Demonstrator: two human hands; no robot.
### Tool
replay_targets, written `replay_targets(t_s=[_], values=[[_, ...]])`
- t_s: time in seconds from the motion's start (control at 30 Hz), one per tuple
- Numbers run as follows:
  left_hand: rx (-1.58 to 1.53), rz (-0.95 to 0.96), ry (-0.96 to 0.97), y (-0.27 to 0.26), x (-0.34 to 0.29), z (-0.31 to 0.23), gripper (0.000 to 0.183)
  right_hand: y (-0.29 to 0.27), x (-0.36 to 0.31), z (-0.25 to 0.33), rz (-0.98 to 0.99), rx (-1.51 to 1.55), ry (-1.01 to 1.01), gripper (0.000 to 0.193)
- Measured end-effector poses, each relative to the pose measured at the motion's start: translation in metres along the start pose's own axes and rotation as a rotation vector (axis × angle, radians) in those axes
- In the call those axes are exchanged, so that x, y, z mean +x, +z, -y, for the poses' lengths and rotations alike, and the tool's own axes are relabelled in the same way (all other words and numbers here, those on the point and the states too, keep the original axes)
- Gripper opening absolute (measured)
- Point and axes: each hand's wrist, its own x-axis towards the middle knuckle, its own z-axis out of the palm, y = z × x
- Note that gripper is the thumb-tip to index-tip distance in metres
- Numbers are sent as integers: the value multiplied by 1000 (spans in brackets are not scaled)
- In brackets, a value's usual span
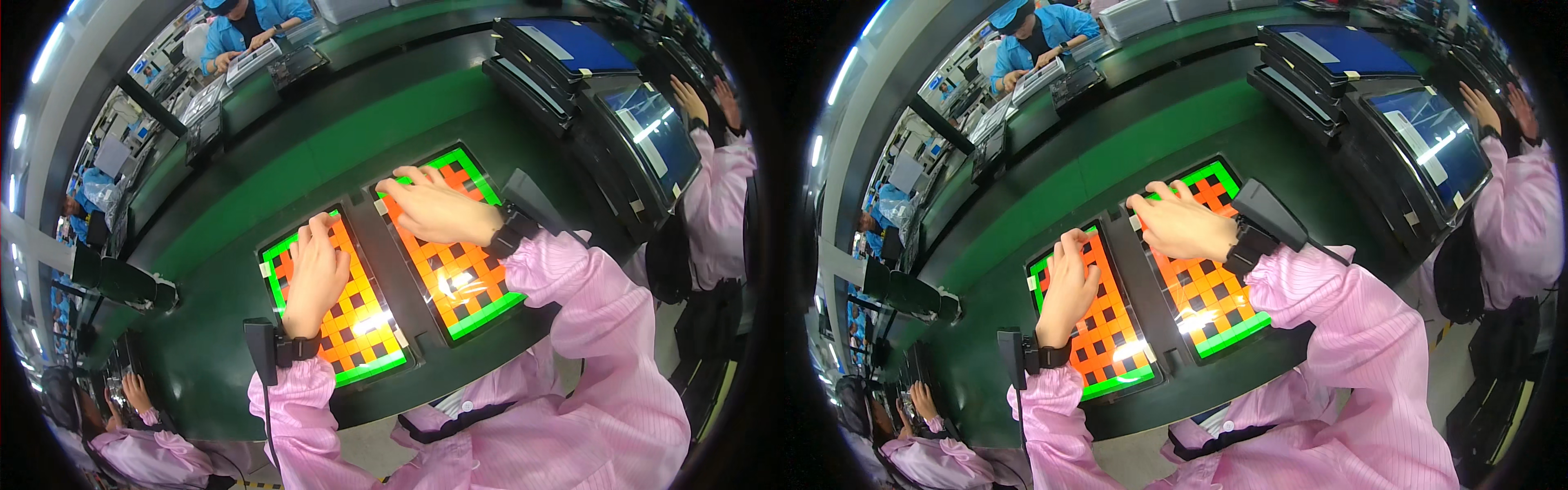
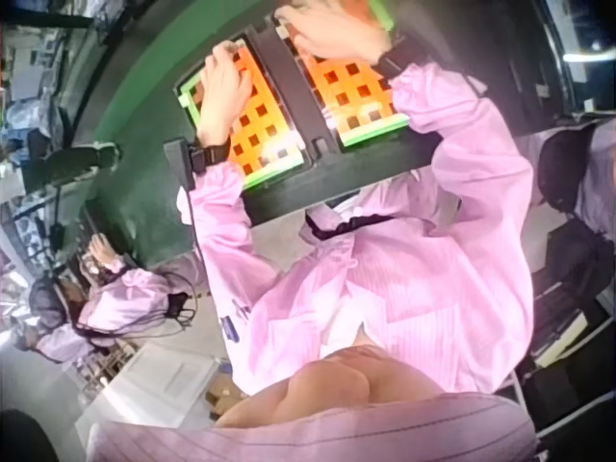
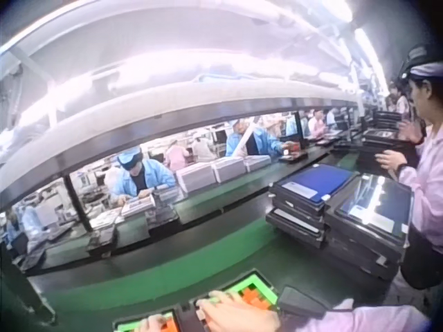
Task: Performing quality control tests on tablet computer screens on an assembly line, including touch response, color grids, and hardware functionality.
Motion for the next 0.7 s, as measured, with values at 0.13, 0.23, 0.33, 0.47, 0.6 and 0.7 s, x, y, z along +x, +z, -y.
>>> replay_targets(t_s=[0.13, 0.23, 0.33, 0.47, 0.6, 0.7], values=[[22, 46, 46, -9, -23, -10, 41, 4, -19, 0, 15, -37, -53, 45], [23, 108, 45, -13, -64, -28, 44, -2, -66, 18, -39, -116, -196, 40], [-38, 310, 43, -19, -105, -57, 50, -7, -117, 37, -15, -119, -252, 37], [-63, 247, 153, -24, -157, -83, 56, -21, -156, 59, 141, -22, -276, 44], [-56, 165, 46, -27, -133, -68, 52, -21, -120, 37, 31, 11, -121, 47], [-38, -91, 34, -25, -78, -38, 52, -18, -70, 1, -215, 158, -73, 41]])
